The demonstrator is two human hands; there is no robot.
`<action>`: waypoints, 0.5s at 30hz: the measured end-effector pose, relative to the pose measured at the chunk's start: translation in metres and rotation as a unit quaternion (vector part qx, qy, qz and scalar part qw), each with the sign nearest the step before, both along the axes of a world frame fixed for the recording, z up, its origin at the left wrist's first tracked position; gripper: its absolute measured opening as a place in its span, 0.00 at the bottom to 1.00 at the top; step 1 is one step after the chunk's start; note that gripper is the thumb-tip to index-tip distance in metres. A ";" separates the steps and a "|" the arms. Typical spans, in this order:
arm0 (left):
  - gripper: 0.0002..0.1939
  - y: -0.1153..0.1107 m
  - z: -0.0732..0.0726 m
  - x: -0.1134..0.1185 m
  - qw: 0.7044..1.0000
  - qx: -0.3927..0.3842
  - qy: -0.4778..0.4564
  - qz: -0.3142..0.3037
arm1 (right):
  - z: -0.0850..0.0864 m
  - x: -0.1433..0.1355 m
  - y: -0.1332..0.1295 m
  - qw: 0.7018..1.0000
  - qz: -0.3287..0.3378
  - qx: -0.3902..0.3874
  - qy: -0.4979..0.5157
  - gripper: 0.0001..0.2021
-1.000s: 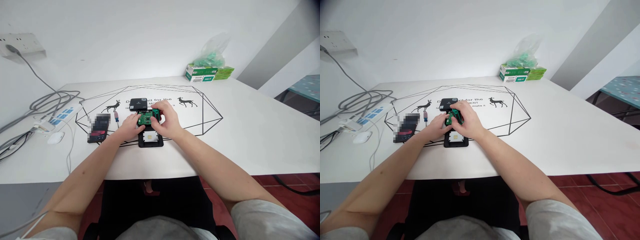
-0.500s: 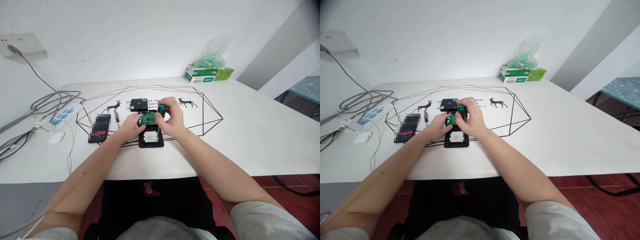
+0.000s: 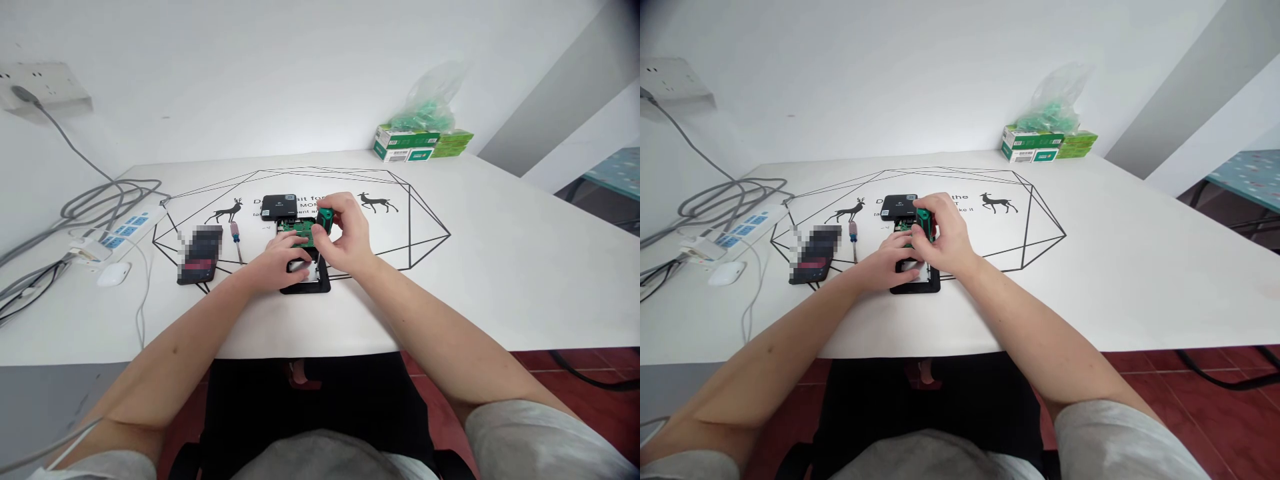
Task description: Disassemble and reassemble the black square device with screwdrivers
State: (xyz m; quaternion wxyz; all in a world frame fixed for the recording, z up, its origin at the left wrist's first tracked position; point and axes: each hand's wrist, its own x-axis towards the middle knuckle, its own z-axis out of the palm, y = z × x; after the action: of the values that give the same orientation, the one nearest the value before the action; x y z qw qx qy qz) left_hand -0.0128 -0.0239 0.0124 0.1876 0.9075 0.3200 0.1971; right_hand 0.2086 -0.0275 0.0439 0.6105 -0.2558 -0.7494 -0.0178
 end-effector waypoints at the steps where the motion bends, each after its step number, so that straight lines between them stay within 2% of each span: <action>1: 0.10 0.000 0.000 0.001 1.000 0.001 -0.003 0.000 | -0.001 0.000 0.000 1.000 0.000 -0.005 0.001 0.17; 10: 0.04 -0.002 -0.004 0.017 1.000 0.020 -0.016 0.014 | -0.006 -0.002 0.005 0.996 -0.006 0.000 0.092 0.16; 15: 0.06 0.000 -0.005 0.021 0.998 0.040 -0.039 0.009 | -0.007 0.000 0.008 0.994 -0.015 0.007 0.109 0.19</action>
State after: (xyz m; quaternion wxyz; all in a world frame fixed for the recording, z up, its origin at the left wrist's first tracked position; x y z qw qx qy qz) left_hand 0.0077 -0.0237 0.0077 0.1618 0.9030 0.3125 0.2463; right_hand 0.2084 -0.0194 0.0371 0.6901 -0.2634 -0.6741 -0.0040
